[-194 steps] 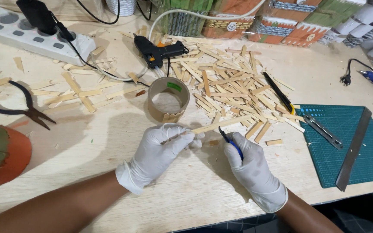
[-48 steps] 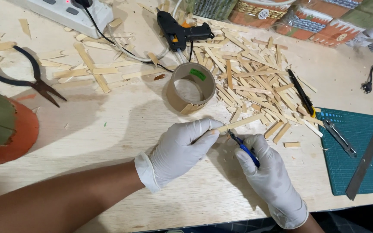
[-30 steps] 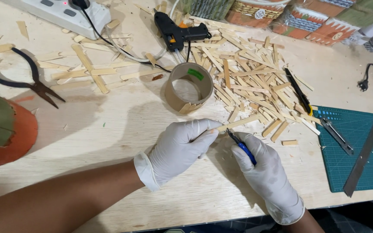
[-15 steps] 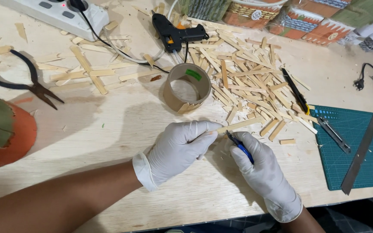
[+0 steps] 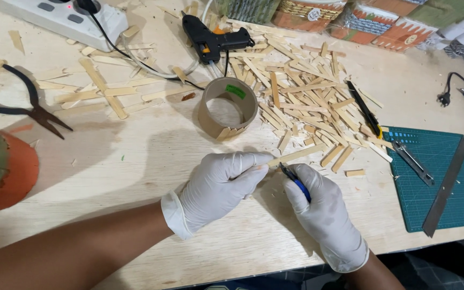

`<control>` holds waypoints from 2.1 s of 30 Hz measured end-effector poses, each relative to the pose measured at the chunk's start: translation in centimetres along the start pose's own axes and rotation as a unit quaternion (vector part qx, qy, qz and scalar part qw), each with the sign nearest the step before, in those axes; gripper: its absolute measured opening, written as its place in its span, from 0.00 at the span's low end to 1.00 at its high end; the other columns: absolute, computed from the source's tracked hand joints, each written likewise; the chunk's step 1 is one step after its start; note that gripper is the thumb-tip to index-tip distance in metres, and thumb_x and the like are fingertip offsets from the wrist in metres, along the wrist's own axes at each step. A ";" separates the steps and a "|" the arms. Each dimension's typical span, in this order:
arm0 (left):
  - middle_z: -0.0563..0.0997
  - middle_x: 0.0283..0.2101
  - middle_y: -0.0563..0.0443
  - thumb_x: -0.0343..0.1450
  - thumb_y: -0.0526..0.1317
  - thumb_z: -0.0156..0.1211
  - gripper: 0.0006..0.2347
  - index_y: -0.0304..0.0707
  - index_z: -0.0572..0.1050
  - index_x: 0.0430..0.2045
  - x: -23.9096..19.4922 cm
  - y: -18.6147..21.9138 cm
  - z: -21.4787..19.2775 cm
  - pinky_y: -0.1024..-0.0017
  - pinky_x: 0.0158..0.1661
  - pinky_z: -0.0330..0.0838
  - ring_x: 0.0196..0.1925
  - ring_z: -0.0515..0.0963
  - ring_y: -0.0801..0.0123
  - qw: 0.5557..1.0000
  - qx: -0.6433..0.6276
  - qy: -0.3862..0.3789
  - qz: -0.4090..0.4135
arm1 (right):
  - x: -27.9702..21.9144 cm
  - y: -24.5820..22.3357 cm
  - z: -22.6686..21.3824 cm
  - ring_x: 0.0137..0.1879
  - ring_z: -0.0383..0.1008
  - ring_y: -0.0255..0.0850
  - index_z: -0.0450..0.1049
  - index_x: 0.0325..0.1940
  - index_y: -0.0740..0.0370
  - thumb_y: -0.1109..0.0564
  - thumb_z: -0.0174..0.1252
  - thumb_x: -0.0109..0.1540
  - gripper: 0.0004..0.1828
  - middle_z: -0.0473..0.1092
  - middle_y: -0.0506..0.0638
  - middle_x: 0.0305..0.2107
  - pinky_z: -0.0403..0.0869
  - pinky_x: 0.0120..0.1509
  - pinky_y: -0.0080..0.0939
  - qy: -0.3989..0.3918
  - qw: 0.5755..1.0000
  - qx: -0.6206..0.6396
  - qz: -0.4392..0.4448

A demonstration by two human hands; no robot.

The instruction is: Cutting popsicle sticks into small segments and gluing them onto a cylindrical container for decoration.

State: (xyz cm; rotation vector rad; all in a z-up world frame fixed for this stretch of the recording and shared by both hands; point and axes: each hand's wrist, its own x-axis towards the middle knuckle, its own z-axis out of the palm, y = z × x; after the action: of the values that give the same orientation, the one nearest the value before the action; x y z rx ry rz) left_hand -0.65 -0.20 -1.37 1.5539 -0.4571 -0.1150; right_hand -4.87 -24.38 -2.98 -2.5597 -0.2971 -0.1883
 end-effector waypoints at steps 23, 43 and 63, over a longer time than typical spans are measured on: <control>0.79 0.13 0.47 0.71 0.31 0.60 0.09 0.37 0.83 0.44 -0.1 1.6 0.1 0.76 0.20 0.74 0.17 0.76 0.75 0.998 -0.038 0.028 -0.032 | -0.7 0.5 2.1 0.36 0.80 0.54 0.78 0.45 0.49 0.48 0.65 0.62 0.10 0.76 0.54 0.25 0.79 0.41 0.51 0.077 0.995 -0.030 0.058; 0.80 0.19 0.61 0.75 0.40 0.53 0.07 0.44 0.79 0.40 0.4 2.0 -0.5 0.77 0.31 0.76 0.20 0.77 0.77 0.992 0.020 0.025 -0.120 | 8.7 -0.7 -3.2 0.33 0.76 0.38 0.75 0.52 0.69 0.65 0.67 0.55 0.21 0.74 0.55 0.50 0.77 0.46 0.38 0.032 0.805 0.573 0.151; 0.87 0.29 0.49 0.73 0.33 0.55 0.12 0.36 0.81 0.49 0.2 -1.6 0.5 0.78 0.29 0.83 0.28 0.83 0.74 0.997 -0.051 0.012 -0.061 | 7.4 -0.9 -2.0 0.27 0.66 0.46 0.74 0.27 0.68 0.57 0.58 0.66 0.15 0.70 0.58 0.22 0.67 0.39 0.50 -0.114 0.734 0.659 0.119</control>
State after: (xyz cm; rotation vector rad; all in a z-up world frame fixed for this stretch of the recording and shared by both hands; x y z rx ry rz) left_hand -0.34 -0.82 -2.97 1.4802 -0.3337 -0.2107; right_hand 1.89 -23.50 0.58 -1.1457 -0.0957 0.3452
